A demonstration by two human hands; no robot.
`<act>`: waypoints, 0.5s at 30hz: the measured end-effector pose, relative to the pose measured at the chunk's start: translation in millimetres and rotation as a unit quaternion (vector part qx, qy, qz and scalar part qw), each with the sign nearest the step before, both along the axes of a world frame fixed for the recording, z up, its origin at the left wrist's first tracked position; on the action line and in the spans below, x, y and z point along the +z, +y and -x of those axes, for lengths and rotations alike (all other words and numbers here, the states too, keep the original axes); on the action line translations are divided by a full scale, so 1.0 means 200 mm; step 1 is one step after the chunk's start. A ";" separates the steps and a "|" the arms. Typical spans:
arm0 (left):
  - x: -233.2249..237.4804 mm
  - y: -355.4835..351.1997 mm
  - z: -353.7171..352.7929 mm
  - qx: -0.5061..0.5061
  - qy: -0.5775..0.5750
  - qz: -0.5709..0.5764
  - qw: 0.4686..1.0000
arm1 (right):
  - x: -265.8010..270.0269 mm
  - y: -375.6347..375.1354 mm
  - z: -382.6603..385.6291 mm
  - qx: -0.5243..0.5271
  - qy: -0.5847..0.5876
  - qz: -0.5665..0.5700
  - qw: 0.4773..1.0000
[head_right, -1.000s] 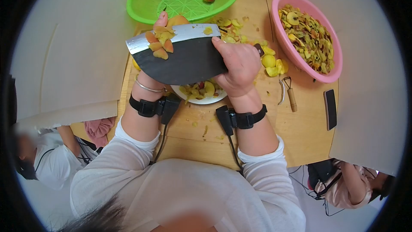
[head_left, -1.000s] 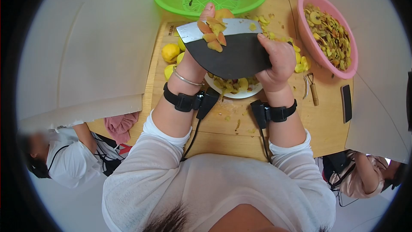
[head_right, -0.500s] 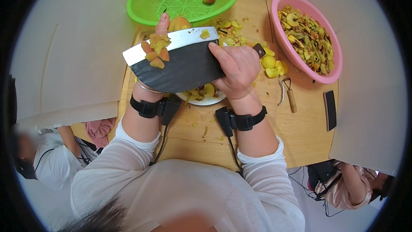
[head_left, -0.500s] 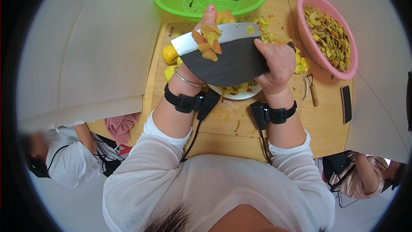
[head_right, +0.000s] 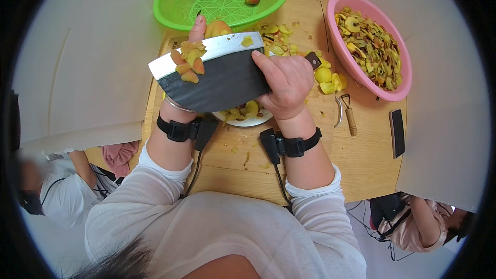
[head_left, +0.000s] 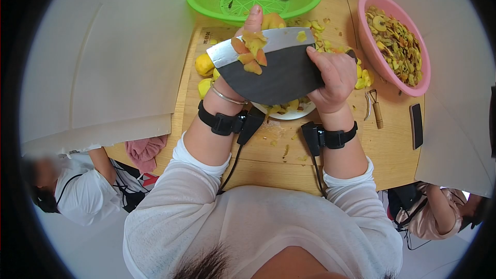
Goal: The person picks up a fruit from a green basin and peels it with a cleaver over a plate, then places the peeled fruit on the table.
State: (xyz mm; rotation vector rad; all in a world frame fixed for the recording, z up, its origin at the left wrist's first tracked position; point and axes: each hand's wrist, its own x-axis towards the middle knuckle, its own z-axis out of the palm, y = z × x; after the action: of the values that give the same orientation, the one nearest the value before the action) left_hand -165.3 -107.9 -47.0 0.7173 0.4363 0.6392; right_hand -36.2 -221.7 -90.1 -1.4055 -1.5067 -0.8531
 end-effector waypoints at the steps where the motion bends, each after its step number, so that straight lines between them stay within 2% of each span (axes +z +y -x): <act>1: -0.02 0.01 0.00 -0.021 -0.011 0.028 0.999 | 0.00 0.00 0.00 -0.004 -0.003 -0.003 1.000; 4: -0.07 0.07 0.00 -0.063 -0.027 0.051 0.996 | 0.02 -0.02 0.01 -0.006 0.008 0.027 1.000; 11: -0.16 0.12 -0.03 -0.033 -0.069 -0.004 0.997 | 0.02 -0.02 0.01 -0.031 0.014 0.024 0.999; 13: -0.24 0.17 -0.02 -0.146 -0.235 0.020 0.961 | 0.01 -0.01 0.00 -0.034 0.020 0.025 0.999; 15: -0.29 0.21 -0.03 -0.163 -0.262 0.023 0.951 | 0.01 -0.01 0.00 -0.030 0.022 0.020 0.999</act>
State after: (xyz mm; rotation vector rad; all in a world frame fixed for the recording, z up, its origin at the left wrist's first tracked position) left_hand -160.1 -66.0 -104.6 0.5312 -0.1582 0.4783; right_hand -35.7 -223.2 -88.4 -1.4958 -1.4625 -0.8259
